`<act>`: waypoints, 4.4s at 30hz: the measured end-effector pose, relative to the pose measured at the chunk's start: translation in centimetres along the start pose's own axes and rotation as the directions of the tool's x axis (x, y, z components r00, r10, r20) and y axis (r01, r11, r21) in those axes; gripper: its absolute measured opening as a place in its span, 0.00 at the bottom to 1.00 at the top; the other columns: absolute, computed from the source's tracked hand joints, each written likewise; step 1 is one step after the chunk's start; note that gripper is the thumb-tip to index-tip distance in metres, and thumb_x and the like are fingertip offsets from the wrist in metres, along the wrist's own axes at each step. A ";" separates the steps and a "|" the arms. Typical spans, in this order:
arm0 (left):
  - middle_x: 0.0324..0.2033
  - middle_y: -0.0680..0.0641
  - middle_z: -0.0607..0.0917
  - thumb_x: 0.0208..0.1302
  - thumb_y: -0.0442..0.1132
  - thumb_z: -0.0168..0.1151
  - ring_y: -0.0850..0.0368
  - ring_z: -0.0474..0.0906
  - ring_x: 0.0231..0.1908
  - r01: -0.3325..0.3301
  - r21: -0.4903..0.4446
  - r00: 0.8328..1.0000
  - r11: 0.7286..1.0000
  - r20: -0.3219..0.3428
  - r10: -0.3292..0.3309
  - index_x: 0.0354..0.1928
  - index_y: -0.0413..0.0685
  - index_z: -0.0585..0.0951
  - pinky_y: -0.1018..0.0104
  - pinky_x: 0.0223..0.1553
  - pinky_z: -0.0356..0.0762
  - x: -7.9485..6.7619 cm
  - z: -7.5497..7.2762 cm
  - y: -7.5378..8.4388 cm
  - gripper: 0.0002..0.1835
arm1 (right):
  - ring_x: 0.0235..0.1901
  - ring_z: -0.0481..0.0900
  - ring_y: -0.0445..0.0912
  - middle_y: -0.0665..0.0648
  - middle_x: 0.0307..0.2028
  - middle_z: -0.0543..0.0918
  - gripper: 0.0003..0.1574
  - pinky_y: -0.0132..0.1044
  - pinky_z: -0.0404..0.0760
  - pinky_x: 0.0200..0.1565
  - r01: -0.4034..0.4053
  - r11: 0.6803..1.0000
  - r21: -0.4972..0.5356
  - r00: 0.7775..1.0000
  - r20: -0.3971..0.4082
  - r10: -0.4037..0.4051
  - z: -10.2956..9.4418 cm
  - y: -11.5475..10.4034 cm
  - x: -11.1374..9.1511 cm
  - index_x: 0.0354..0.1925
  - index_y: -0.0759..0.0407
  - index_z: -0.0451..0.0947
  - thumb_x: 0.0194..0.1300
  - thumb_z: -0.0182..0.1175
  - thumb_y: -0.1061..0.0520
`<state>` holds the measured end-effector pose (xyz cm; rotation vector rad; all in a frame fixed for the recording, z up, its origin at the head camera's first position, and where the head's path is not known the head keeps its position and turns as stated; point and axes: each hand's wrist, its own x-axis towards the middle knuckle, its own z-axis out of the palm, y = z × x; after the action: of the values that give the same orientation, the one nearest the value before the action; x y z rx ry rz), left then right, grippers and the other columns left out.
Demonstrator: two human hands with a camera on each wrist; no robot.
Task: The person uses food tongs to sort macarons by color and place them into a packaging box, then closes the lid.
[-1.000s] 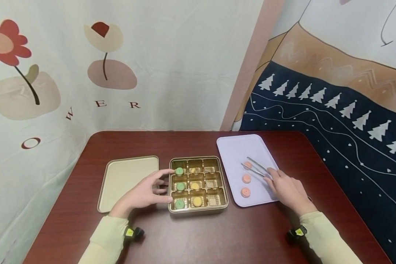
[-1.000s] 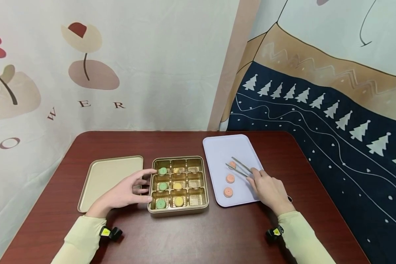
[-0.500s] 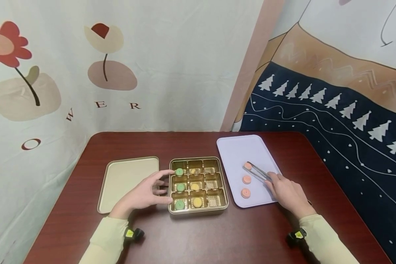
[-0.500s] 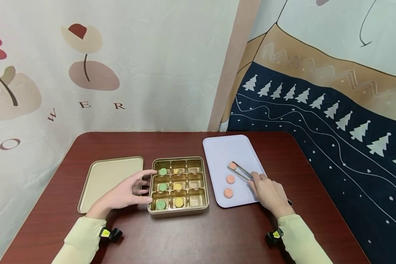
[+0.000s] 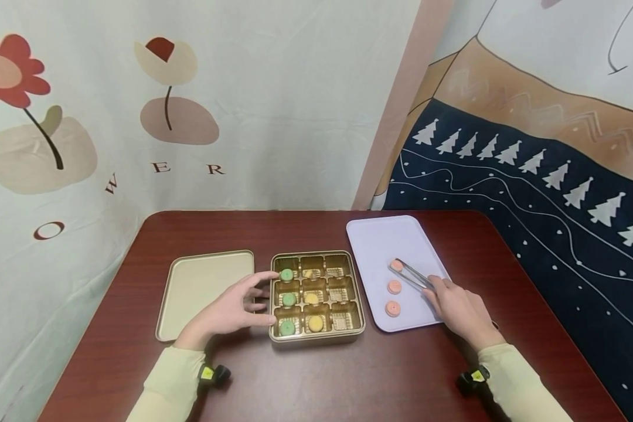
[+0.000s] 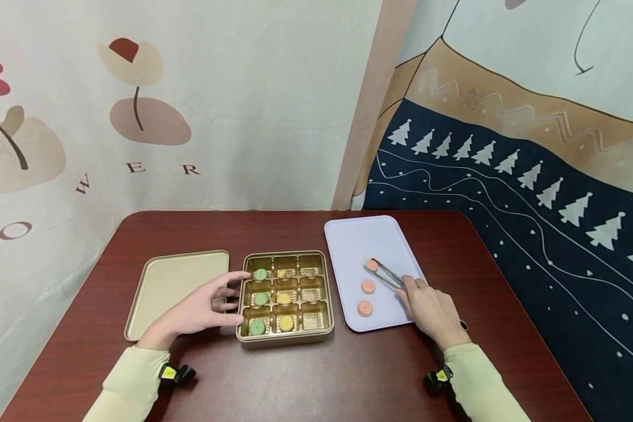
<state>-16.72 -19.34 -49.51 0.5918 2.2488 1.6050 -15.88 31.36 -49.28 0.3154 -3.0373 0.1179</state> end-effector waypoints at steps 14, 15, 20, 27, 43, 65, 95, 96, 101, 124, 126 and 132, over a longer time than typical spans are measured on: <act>0.71 0.30 0.67 0.56 0.38 0.82 0.31 0.75 0.64 0.000 0.003 1.000 1.000 0.002 0.000 0.77 0.44 0.66 0.57 0.61 0.86 0.0 0.0 0.0 0.48 | 0.38 0.82 0.53 0.69 0.54 0.85 0.33 0.56 0.91 0.42 -0.001 1.000 0.006 1.000 -0.002 0.001 -0.3 -0.1 -0.1 0.68 0.62 0.73 0.76 0.63 0.44; 0.71 0.30 0.67 0.56 0.38 0.82 0.31 0.75 0.64 0.001 0.005 1.000 1.000 0.003 -0.001 0.77 0.44 0.66 0.57 0.61 0.86 0.0 0.0 0.0 0.48 | 0.37 0.82 0.52 0.69 0.54 0.85 0.33 0.54 0.91 0.40 0.002 1.000 0.006 1.000 -0.006 -0.002 -0.4 -0.2 0.0 0.68 0.62 0.73 0.76 0.63 0.44; 0.72 0.31 0.66 0.57 0.38 0.82 0.31 0.75 0.64 0.003 0.008 1.000 1.000 0.002 -0.003 0.77 0.44 0.65 0.56 0.61 0.86 0.0 0.0 0.0 0.48 | 0.30 0.78 0.49 0.67 0.49 0.86 0.31 0.47 0.88 0.30 0.019 1.000 -0.002 0.999 -0.039 -0.019 -0.9 -0.7 0.3 0.66 0.61 0.74 0.75 0.64 0.45; 0.71 0.31 0.68 0.56 0.38 0.82 0.31 0.75 0.63 -0.003 0.004 1.000 1.000 -0.001 0.003 0.77 0.44 0.66 0.56 0.61 0.86 0.1 0.0 -0.1 0.48 | 0.29 0.79 0.49 0.65 0.48 0.87 0.29 0.49 0.90 0.31 0.079 0.997 -0.004 0.991 -0.106 -0.079 -2.2 -2.4 0.3 0.64 0.60 0.75 0.74 0.66 0.46; 0.71 0.31 0.68 0.56 0.39 0.82 0.31 0.75 0.64 0.003 -0.001 1.000 1.000 0.001 -0.003 0.77 0.45 0.65 0.54 0.61 0.85 0.1 0.0 -0.3 0.50 | 0.17 0.78 0.47 0.57 0.36 0.87 0.28 0.40 0.76 0.14 0.355 0.932 -0.072 0.882 -0.306 -0.360 -3.0 -6.0 -0.4 0.59 0.56 0.78 0.65 0.73 0.50; 0.72 0.31 0.67 0.57 0.38 0.82 0.30 0.74 0.64 0.003 0.002 1.000 1.000 0.003 -0.003 0.77 0.45 0.65 0.57 0.61 0.85 0.2 0.0 -0.1 0.48 | 0.11 0.64 0.42 0.47 0.28 0.75 0.29 0.36 0.65 0.08 0.539 0.826 -0.162 0.773 -0.293 -0.562 -3.1 -8.4 -3.4 0.56 0.54 0.77 0.85 0.40 0.36; 0.73 0.31 0.66 0.57 0.40 0.82 0.30 0.75 0.64 0.011 0.027 1.000 1.000 0.005 -0.012 0.78 0.48 0.65 0.54 0.61 0.86 0.1 -0.2 -0.1 0.49 | 0.13 0.68 0.40 0.51 0.32 0.81 0.28 0.34 0.69 0.11 0.501 0.857 -0.119 0.810 -0.286 -0.513 -3.4 -7.1 -3.8 0.61 0.53 0.80 0.83 0.48 0.37; 0.73 0.31 0.66 0.57 0.40 0.82 0.30 0.75 0.64 0.011 0.026 1.000 1.000 0.004 -0.011 0.78 0.48 0.65 0.54 0.61 0.86 0.1 -0.2 -0.1 0.49 | 0.13 0.68 0.40 0.50 0.32 0.80 0.27 0.34 0.69 0.11 0.495 0.861 -0.115 0.813 -0.289 -0.505 -3.4 -7.0 -3.8 0.60 0.53 0.80 0.83 0.49 0.36; 0.72 0.32 0.67 0.57 0.39 0.82 0.31 0.75 0.64 0.010 0.013 1.000 1.000 0.003 -0.010 0.77 0.47 0.66 0.56 0.61 0.85 0.1 -0.1 -0.2 0.49 | 0.13 0.73 0.43 0.52 0.33 0.82 0.31 0.38 0.74 0.12 0.479 0.871 -0.107 0.810 -0.329 -0.485 -3.4 -6.2 -3.9 0.60 0.55 0.80 0.84 0.44 0.36; 0.71 0.32 0.68 0.56 0.39 0.82 0.32 0.75 0.64 0.009 0.019 1.000 1.000 -0.003 -0.009 0.77 0.47 0.66 0.58 0.61 0.86 0.0 0.0 0.0 0.49 | 0.22 0.78 0.44 0.58 0.37 0.86 0.31 0.37 0.77 0.16 0.289 0.954 -0.083 0.925 -0.234 -0.300 -2.4 -1.2 -3.4 0.61 0.58 0.78 0.65 0.73 0.48; 0.71 0.32 0.68 0.56 0.39 0.82 0.32 0.75 0.64 0.009 0.019 1.000 1.000 -0.002 -0.009 0.77 0.47 0.66 0.58 0.61 0.86 0.0 0.0 0.0 0.49 | 0.22 0.77 0.44 0.59 0.38 0.85 0.30 0.37 0.77 0.16 0.270 0.960 -0.076 0.935 -0.216 -0.280 -2.3 -0.9 -3.4 0.61 0.58 0.78 0.65 0.73 0.48; 0.71 0.32 0.68 0.57 0.39 0.82 0.31 0.75 0.64 0.007 0.017 1.000 1.000 -0.002 -0.007 0.77 0.47 0.66 0.57 0.61 0.86 0.1 -0.1 0.0 0.48 | 0.23 0.75 0.44 0.59 0.38 0.85 0.29 0.37 0.80 0.18 0.215 0.974 -0.069 0.964 -0.144 -0.223 -2.0 -0.5 -3.5 0.60 0.59 0.78 0.67 0.72 0.47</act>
<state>-16.82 -19.37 -49.49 0.5859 2.2653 1.5852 -12.20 31.75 -47.56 0.6062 -2.8274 0.0446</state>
